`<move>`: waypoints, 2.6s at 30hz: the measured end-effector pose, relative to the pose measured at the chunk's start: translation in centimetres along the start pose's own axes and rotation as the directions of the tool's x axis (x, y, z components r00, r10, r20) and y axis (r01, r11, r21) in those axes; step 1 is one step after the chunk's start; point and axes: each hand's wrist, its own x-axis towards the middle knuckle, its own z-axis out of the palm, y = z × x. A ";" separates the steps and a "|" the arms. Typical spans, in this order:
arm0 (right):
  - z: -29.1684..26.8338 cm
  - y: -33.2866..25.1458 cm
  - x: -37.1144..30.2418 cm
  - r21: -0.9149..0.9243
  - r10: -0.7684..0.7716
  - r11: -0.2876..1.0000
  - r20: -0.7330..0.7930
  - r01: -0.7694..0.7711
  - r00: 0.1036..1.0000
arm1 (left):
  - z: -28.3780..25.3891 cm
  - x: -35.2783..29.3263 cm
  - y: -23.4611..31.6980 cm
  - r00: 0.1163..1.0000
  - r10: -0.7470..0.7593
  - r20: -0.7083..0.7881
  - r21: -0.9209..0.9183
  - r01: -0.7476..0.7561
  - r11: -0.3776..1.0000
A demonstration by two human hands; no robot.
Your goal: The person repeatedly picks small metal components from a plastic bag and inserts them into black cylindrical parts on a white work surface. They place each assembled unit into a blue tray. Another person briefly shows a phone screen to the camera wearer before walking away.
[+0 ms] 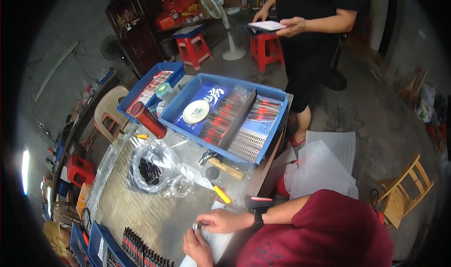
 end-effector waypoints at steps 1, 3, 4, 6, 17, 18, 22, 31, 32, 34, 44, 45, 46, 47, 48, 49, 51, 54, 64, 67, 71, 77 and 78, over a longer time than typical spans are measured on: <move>0.0 0.0 -0.1 0.037 0.000 0.999 -0.001 0.000 1.000 | -0.2 0.0 0.2 1.000 0.005 0.004 0.025 -0.005 1.000; 0.1 0.2 -0.1 0.061 -0.013 0.998 -0.006 0.013 1.000 | -0.7 -0.2 0.6 1.000 0.013 0.013 0.075 -0.014 0.997; 0.2 0.3 -0.1 0.058 -0.026 0.998 -0.012 0.026 1.000 | -0.6 0.0 0.8 0.999 0.036 -0.027 0.067 -0.035 0.997; 0.4 0.5 0.0 0.049 -0.020 0.999 -0.009 0.020 1.000 | -1.0 -0.1 1.0 1.000 0.024 -0.001 0.072 -0.024 0.997; 0.6 0.8 -0.1 0.047 -0.076 0.996 -0.021 0.077 0.997 | -1.4 0.0 1.5 1.000 0.028 -0.006 0.121 -0.027 0.992; 0.6 0.9 -0.1 0.048 -0.087 0.995 -0.026 0.088 0.996 | -1.4 -0.1 1.5 0.999 0.035 -0.014 0.122 -0.033 0.992; 0.6 0.9 -0.1 0.053 -0.094 0.994 -0.032 0.095 0.995 | -1.3 -0.1 1.5 0.999 0.038 -0.015 0.128 -0.036 0.991; 0.6 0.5 -0.2 0.151 -0.082 0.984 -0.089 0.095 0.993 | -1.2 -0.3 1.3 0.999 0.032 0.007 0.146 -0.033 0.989; 0.6 0.6 -0.2 0.154 -0.073 0.984 -0.081 0.085 0.994 | -1.2 -0.3 1.3 1.000 0.029 0.005 0.136 -0.029 0.990; 0.5 0.7 -0.2 0.133 -0.074 0.988 -0.075 0.083 0.994 | -1.1 -0.4 1.3 1.000 0.007 0.019 0.117 -0.009 0.993; 0.0 0.5 -0.2 0.105 -0.019 0.994 0.003 0.019 1.000 | -1.0 -0.2 1.6 1.000 -0.002 0.003 0.113 0.002 0.994; 0.1 0.4 -0.2 0.121 -0.042 0.992 -0.037 0.046 0.998 | -1.0 -0.2 1.6 1.000 -0.004 0.011 0.106 0.003 0.994; 0.1 0.4 -0.2 0.136 -0.063 0.988 -0.077 0.073 0.995 | -1.0 -0.2 1.4 1.000 -0.006 0.019 0.098 0.004 0.995; 0.2 0.4 -0.2 0.137 -0.067 0.988 -0.081 0.078 0.994 | -1.0 -0.2 1.3 1.000 -0.007 0.029 0.091 0.005 0.996; 0.2 0.4 -0.3 0.138 -0.070 0.987 -0.086 0.082 0.994 | -0.9 -0.4 1.0 0.999 -0.015 0.032 0.105 0.011 0.994; 0.3 0.4 -0.3 0.139 -0.073 0.987 -0.091 0.086 0.993 | -0.7 -0.4 0.8 0.999 -0.021 0.035 0.119 0.017 0.993; 0.3 0.6 -0.1 0.141 -0.084 0.985 -0.096 0.097 0.992 | -0.1 -0.4 0.1 0.999 -0.017 0.033 0.115 0.013 0.993; 0.4 0.7 -0.1 0.126 -0.077 0.988 -0.089 0.088 0.993 | 0.4 -0.5 -0.6 1.000 0.008 0.017 0.075 -0.010 0.997; 0.0 0.3 -0.3 0.125 -0.059 0.990 -0.111 0.073 0.992 | 0.3 -0.5 -0.4 1.000 0.020 0.006 0.063 -0.020 0.998; 0.0 0.4 -0.3 0.111 -0.072 0.990 -0.118 0.085 0.990 | 0.4 -0.4 -0.5 0.999 0.038 -0.015 0.062 -0.037 0.997; 0.2 0.5 -0.2 0.114 -0.097 0.987 -0.132 0.113 0.986 | 0.4 -0.4 -0.4 1.000 0.016 0.007 0.064 -0.016 0.998; 0.2 0.6 -0.1 0.118 -0.086 0.988 -0.114 0.099 0.990 | 0.3 -0.4 -0.5 0.999 -0.011 0.032 0.085 0.009 0.996; 0.2 0.6 -0.1 0.114 -0.084 0.989 -0.111 0.096 0.990 | 0.4 -0.4 -0.5 0.999 -0.014 0.032 0.084 0.011 0.996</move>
